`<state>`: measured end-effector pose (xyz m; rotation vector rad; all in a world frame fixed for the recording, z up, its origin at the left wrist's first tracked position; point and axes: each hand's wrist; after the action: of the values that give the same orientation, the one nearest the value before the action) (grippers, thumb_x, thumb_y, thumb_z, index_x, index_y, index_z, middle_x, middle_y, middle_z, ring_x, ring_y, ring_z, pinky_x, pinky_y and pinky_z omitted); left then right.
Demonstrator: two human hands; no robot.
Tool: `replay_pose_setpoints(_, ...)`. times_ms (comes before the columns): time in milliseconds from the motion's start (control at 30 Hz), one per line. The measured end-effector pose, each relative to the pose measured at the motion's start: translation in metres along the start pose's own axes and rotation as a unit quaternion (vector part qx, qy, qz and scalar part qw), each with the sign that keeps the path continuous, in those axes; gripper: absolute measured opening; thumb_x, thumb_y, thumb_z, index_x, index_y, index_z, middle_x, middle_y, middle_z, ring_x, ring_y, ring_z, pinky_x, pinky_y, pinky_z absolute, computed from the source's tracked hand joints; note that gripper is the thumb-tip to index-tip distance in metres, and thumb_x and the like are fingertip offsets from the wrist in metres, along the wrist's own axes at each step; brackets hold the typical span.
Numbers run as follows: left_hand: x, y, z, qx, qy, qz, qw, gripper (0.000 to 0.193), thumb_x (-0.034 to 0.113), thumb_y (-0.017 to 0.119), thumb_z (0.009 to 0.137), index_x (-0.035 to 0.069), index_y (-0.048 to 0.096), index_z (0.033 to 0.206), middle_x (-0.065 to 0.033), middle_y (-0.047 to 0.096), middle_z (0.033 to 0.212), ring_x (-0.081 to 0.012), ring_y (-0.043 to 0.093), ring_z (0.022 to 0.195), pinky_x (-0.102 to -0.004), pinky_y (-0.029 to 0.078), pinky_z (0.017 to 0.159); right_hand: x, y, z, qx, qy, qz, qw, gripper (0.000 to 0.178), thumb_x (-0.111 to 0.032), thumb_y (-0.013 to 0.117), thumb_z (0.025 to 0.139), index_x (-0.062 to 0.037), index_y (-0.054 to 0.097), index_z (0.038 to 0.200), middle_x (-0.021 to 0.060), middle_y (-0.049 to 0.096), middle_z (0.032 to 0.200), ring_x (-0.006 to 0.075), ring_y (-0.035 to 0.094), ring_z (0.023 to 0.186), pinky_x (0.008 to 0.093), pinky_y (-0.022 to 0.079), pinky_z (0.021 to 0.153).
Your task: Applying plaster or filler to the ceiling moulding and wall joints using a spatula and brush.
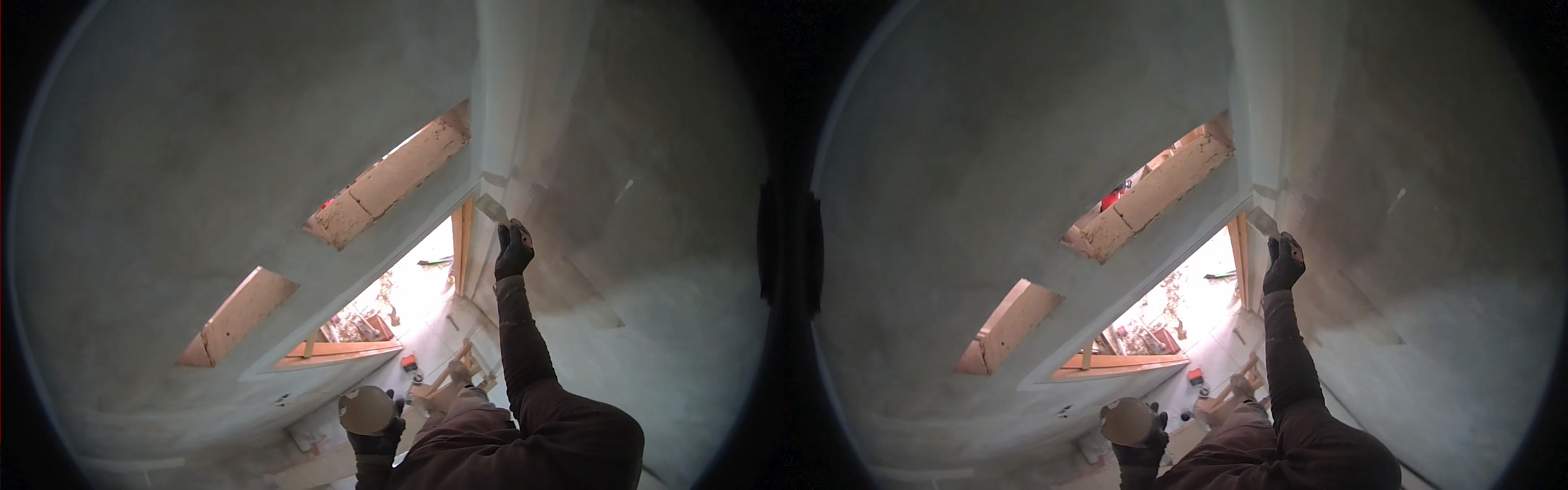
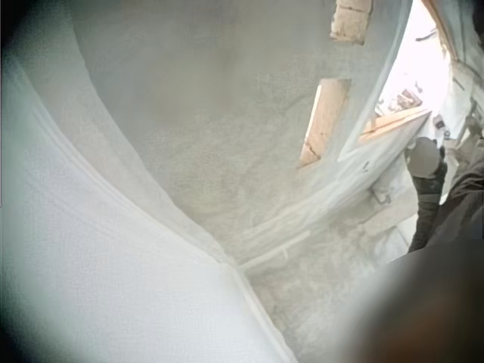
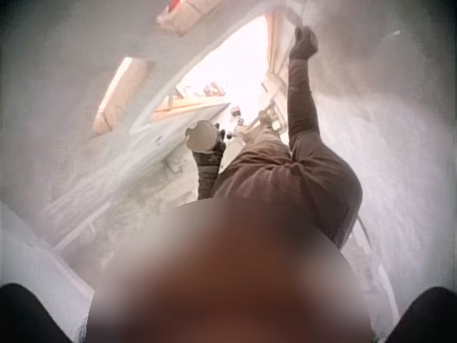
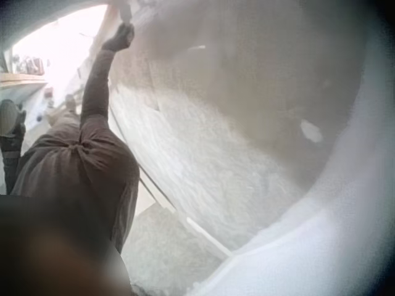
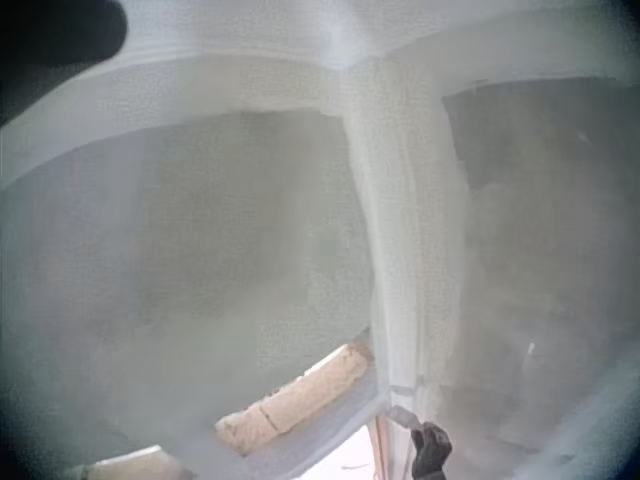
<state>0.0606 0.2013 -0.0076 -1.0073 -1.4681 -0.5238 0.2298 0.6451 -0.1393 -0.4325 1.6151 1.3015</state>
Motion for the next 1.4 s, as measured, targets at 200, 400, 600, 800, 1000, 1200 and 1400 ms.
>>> replay_pose_setpoints(200,-0.036,-0.02,0.014,-0.028,-0.029,-0.066,0.997,0.045,0.002,0.065,0.089,0.005,0.047,0.13,-0.0145,0.062,0.122,-0.0273,0.064,0.118,-0.0441,0.06,0.089,-0.025,0.009,0.004,-0.13,-0.219,-0.344,0.904,0.027,-0.009,0.068,0.091,-0.0019,0.068,0.117,0.0118,0.072,0.107,0.025,0.071,0.096,0.0399,0.058,0.086)
replay_pose_setpoints(400,0.016,-0.015,0.023,0.023,0.151,0.381,0.912,0.029,0.034,0.079,0.077,0.014,0.07,0.096,-0.0035,0.07,0.096,-0.0258,0.062,0.097,-0.0416,0.047,0.087,-0.06,0.057,0.057,-0.282,-0.403,-0.515,0.702,0.024,-0.015,0.068,0.089,-0.0051,0.069,0.112,0.0164,0.07,0.102,0.0351,0.068,0.093,0.0436,0.055,0.084)
replay_pose_setpoints(600,-0.04,-0.001,0.01,0.146,-0.063,-0.31,0.937,0.029,0.031,0.08,0.076,0.014,0.07,0.097,-0.0047,0.068,0.09,-0.0253,0.062,0.088,-0.0429,0.048,0.081,-0.163,0.142,0.042,-0.25,-0.553,-0.543,0.58,0.022,-0.019,0.065,0.093,-0.0079,0.067,0.113,0.0126,0.069,0.101,0.0331,0.067,0.094,0.0437,0.054,0.082)
replay_pose_setpoints(800,-0.06,-0.025,0.025,0.05,0.18,0.393,0.9,0.033,0.033,0.079,0.078,0.015,0.068,0.103,-0.004,0.069,0.089,-0.0272,0.063,0.084,-0.0417,0.049,0.08,-0.156,0.129,0.025,-0.186,-0.644,-0.62,0.408,0.037,-0.014,0.066,0.09,-0.0148,0.062,0.127,0.0158,0.061,0.127,0.0369,0.059,0.118,0.0492,0.051,0.087)
replay_pose_setpoints(1000,-0.103,-0.032,0.023,0.007,0.11,0.453,0.884,0.04,0.041,0.073,0.081,0.015,0.063,0.111,-0.0057,0.064,0.098,-0.0302,0.059,0.093,-0.046,0.046,0.088,-0.019,0.063,0.005,-0.344,-0.5,-0.69,0.395,0.018,-0.017,0.07,0.081,-0.0094,0.061,0.095,0.0177,0.058,0.119,0.04,0.056,0.109,0.0521,0.051,0.077)
replay_pose_setpoints(1200,-0.13,-0.03,0.016,-0.138,0.002,0.617,0.775,0.064,0.061,0.048,0.096,0.016,0.048,0.141,-0.0146,0.047,0.143,-0.0317,0.045,0.133,-0.0522,0.035,0.112,0.114,-0.012,0.025,-0.385,-0.467,-0.706,0.367,0.015,-0.016,0.066,0.085,-0.0089,0.062,0.098,0.0177,0.057,0.115,0.0406,0.057,0.105,0.0498,0.053,0.079)
replay_pose_setpoints(1400,-0.188,-0.02,0.007,-0.057,0.236,0.91,0.337,0.071,0.063,0.046,0.096,0.012,0.04,0.146,-0.0145,0.046,0.146,-0.0292,0.045,0.134,-0.0482,0.034,0.115,0.169,-0.027,0.004,-0.462,-0.39,-0.708,0.366,0.011,-0.018,0.068,0.084,-0.009,0.066,0.092,0.0145,0.059,0.097,0.0342,0.06,0.097,0.0462,0.054,0.077)
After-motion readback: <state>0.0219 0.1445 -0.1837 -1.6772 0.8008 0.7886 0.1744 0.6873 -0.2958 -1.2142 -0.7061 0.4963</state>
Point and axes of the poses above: each hand's wrist, its own z-axis towards the middle knuckle, its own y-axis out of the palm, x = y × z
